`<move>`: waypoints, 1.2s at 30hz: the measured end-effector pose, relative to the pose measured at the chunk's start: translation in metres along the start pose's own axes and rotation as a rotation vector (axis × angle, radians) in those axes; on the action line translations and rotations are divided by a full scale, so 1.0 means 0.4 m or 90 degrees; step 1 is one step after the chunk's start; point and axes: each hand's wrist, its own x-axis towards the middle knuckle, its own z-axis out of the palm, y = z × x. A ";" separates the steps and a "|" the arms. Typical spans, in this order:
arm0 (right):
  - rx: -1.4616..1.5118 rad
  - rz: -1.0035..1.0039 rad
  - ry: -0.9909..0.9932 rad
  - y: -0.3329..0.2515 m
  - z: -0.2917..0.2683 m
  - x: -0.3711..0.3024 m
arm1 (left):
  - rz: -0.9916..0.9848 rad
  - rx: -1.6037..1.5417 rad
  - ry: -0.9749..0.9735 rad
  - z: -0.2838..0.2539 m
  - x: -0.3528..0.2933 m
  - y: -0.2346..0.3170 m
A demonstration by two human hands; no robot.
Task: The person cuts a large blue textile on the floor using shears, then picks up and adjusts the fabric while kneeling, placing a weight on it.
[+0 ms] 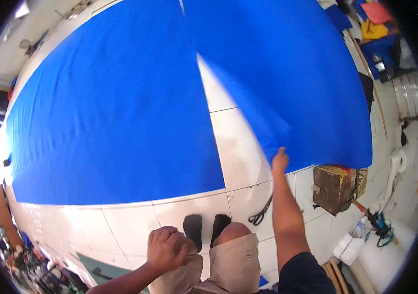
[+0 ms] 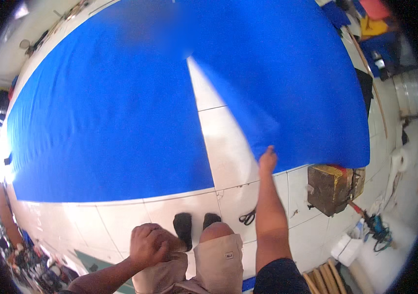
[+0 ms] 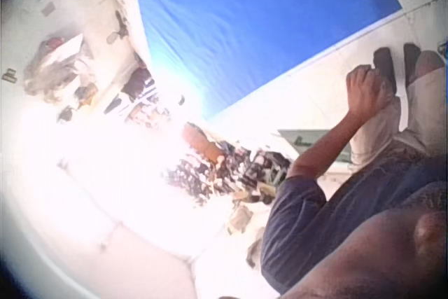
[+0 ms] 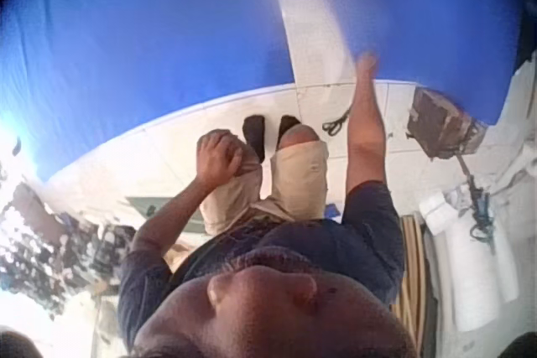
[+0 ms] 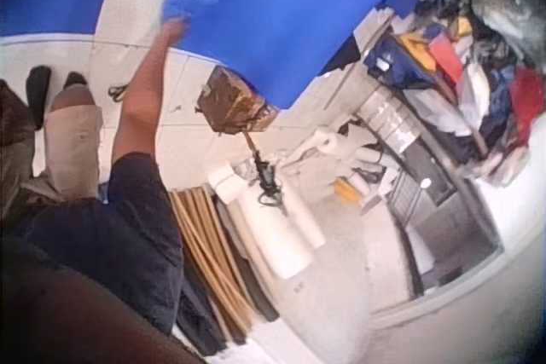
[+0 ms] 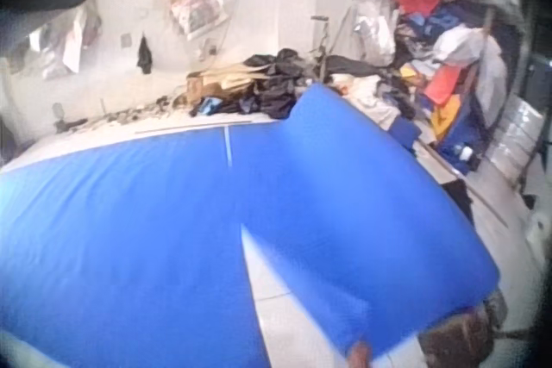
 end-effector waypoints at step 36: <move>0.127 -0.116 -0.392 -1.003 -0.750 -0.390 | 0.045 -0.539 -0.027 -0.557 0.274 0.569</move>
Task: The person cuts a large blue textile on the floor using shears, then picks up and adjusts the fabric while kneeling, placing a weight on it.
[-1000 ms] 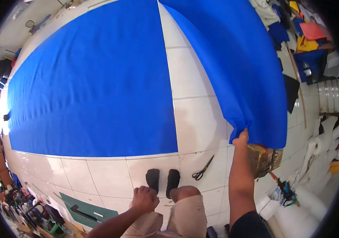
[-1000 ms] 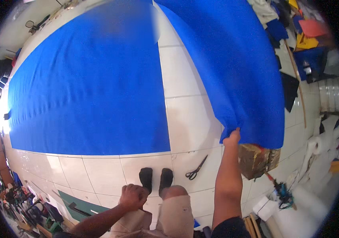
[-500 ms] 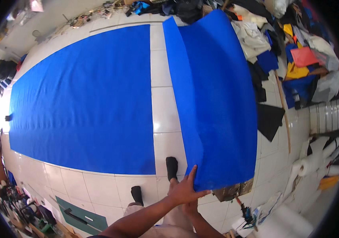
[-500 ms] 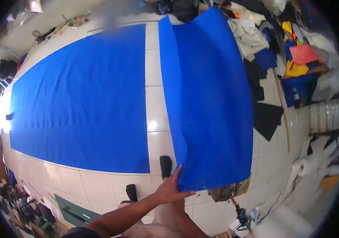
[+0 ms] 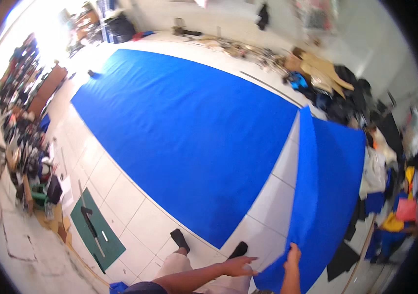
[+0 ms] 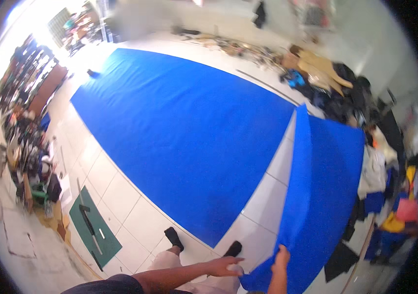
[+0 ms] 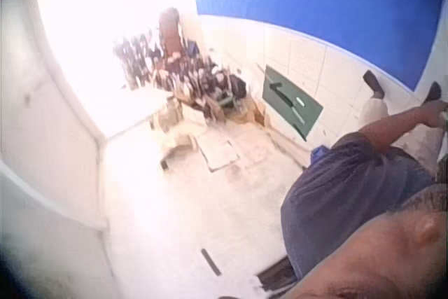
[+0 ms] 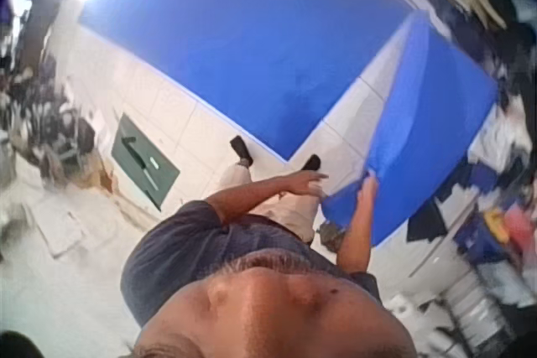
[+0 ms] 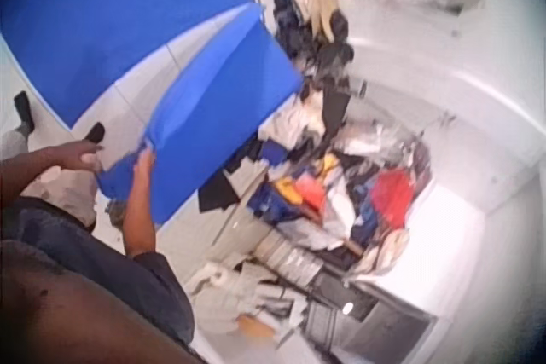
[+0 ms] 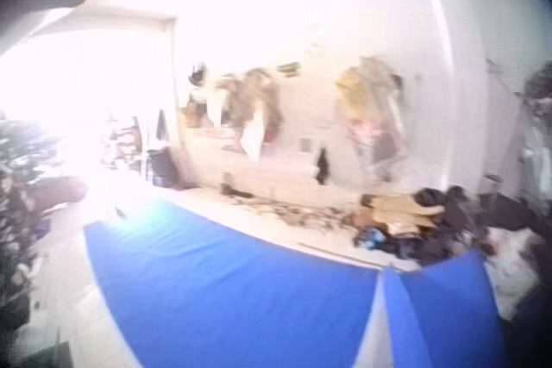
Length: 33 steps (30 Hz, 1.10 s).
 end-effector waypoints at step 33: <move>-1.227 -0.048 -0.059 -0.438 1.719 -1.013 | -0.538 -0.481 1.078 -1.448 -2.306 -0.976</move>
